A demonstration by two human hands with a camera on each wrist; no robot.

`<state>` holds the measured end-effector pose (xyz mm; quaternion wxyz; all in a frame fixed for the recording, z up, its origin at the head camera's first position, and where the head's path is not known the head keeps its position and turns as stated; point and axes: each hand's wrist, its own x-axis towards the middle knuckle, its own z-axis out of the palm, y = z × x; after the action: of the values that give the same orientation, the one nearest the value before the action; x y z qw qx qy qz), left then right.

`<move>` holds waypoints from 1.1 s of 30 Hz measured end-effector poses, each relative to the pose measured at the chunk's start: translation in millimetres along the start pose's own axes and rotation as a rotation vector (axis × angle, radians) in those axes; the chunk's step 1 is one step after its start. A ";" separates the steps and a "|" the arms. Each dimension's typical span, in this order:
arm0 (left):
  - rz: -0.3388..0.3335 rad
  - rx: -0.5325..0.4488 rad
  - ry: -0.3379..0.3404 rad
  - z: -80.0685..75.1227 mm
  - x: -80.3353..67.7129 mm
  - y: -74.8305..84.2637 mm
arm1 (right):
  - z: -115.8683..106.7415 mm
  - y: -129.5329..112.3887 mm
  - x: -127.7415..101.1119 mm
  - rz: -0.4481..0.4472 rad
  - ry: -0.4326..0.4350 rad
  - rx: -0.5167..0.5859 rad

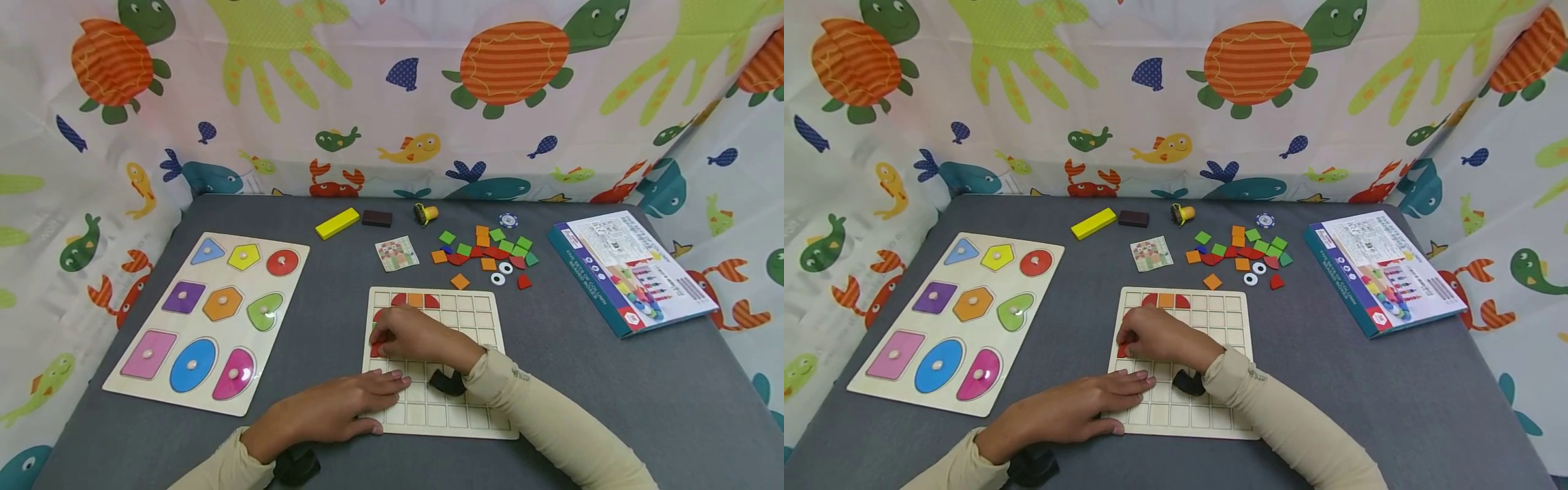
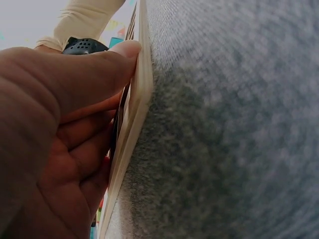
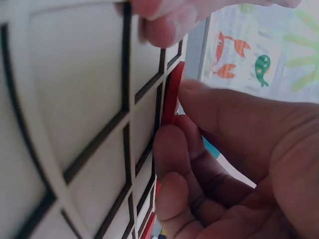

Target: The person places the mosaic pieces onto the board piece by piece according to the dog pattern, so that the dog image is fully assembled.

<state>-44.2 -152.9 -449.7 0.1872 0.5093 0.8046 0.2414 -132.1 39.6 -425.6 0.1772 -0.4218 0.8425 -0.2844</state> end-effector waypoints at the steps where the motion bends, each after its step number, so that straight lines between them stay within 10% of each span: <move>1: 0.000 0.000 -0.002 -0.6 0.2 0.3 | 0.4 0.3 -0.6 -0.009 0.003 -0.009; 20: -0.020 -0.041 -0.015 -0.2 1.1 2.1 | -14.0 15.9 -9.5 0.018 0.138 0.051; 33: -0.034 -0.074 0.006 -0.5 1.6 1.9 | -49.7 57.7 -25.6 0.216 0.280 0.082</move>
<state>-43.8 -150.8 -448.2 0.2078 0.4874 0.8042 0.2692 -179.2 104.6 -421.9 0.1050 -0.2774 0.8871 -0.3536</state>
